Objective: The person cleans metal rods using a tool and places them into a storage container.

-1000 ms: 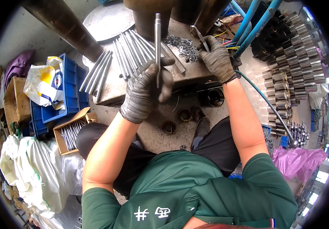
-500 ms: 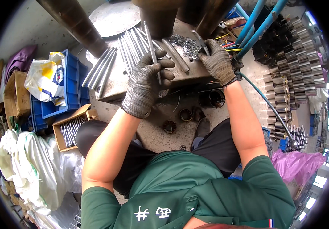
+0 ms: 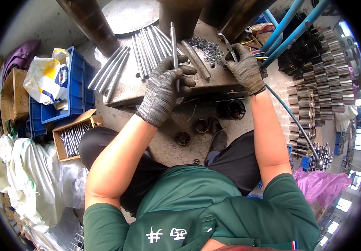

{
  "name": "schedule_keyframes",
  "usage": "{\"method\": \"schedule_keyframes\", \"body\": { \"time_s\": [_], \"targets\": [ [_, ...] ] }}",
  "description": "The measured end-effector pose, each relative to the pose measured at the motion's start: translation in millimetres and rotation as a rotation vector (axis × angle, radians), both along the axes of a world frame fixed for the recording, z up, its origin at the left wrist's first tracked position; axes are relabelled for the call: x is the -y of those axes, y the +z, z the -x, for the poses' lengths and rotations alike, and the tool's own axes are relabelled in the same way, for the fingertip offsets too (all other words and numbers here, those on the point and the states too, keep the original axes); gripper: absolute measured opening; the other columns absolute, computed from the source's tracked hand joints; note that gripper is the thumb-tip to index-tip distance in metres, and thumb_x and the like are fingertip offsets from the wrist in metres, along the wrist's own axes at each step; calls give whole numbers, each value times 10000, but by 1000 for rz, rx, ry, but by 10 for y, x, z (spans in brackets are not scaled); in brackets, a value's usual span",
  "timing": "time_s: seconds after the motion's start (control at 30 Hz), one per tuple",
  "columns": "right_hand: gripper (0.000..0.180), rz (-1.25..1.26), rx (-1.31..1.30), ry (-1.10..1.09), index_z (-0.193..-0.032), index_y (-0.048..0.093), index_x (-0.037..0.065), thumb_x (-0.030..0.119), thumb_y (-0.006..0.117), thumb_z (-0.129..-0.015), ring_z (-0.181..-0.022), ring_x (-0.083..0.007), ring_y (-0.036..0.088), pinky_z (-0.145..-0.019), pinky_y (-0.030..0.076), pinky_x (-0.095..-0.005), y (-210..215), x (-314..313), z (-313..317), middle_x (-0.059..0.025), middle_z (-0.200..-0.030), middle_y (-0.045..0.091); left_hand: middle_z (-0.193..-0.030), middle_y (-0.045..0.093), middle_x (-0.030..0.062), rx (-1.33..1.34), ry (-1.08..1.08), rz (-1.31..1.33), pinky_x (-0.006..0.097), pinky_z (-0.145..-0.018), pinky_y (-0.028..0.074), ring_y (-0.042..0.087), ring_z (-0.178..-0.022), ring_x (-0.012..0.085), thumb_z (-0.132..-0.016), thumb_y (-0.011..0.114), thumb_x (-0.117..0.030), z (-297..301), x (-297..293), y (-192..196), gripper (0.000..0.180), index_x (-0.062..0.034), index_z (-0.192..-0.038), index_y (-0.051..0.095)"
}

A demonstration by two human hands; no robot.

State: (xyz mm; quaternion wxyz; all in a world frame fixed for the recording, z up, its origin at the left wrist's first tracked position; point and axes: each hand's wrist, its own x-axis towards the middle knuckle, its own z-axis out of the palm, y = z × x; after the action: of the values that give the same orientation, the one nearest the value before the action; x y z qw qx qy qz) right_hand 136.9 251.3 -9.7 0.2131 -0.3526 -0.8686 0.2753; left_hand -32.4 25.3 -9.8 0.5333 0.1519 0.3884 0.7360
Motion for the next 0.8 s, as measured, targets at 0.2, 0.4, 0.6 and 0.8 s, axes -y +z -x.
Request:
{"method": "schedule_keyframes", "body": {
  "time_s": [0.2,0.4,0.6,0.8],
  "targets": [
    [338,-173,49,72,-1133,662,9,96,715,-811,-905,-270,705,-849,554,-364,-35,-34,-21,-169,-975,725,-1059,704,150,-13,17,11,275,-676,583,699,-801,175,-941,551,-41,-19,-8,17,399,25,-1335,549],
    [363,383,-310,140,-1195,652,20,-5,718,-839,-916,-142,653,-845,550,-292,200,254,-73,-44,-970,685,-1001,690,126,-42,-19,5,270,-644,572,669,-743,160,-903,529,12,-29,-37,-46,325,14,-1226,564],
    [493,581,-553,292,-1324,617,35,-71,714,-852,-976,-135,646,-901,547,-289,337,922,-125,-38,-1030,681,-894,685,-1,-226,-102,127,172,-549,478,594,-658,51,-932,778,-157,-233,-41,6,259,-56,-1138,660],
    [361,615,-492,210,-1203,611,28,-77,681,-865,-961,-110,640,-878,545,-277,372,1159,-119,-38,-1036,678,-855,652,-8,-302,-113,111,204,-588,472,568,-671,60,-980,729,-189,-391,4,-17,244,-32,-1152,654]
  ]
}}
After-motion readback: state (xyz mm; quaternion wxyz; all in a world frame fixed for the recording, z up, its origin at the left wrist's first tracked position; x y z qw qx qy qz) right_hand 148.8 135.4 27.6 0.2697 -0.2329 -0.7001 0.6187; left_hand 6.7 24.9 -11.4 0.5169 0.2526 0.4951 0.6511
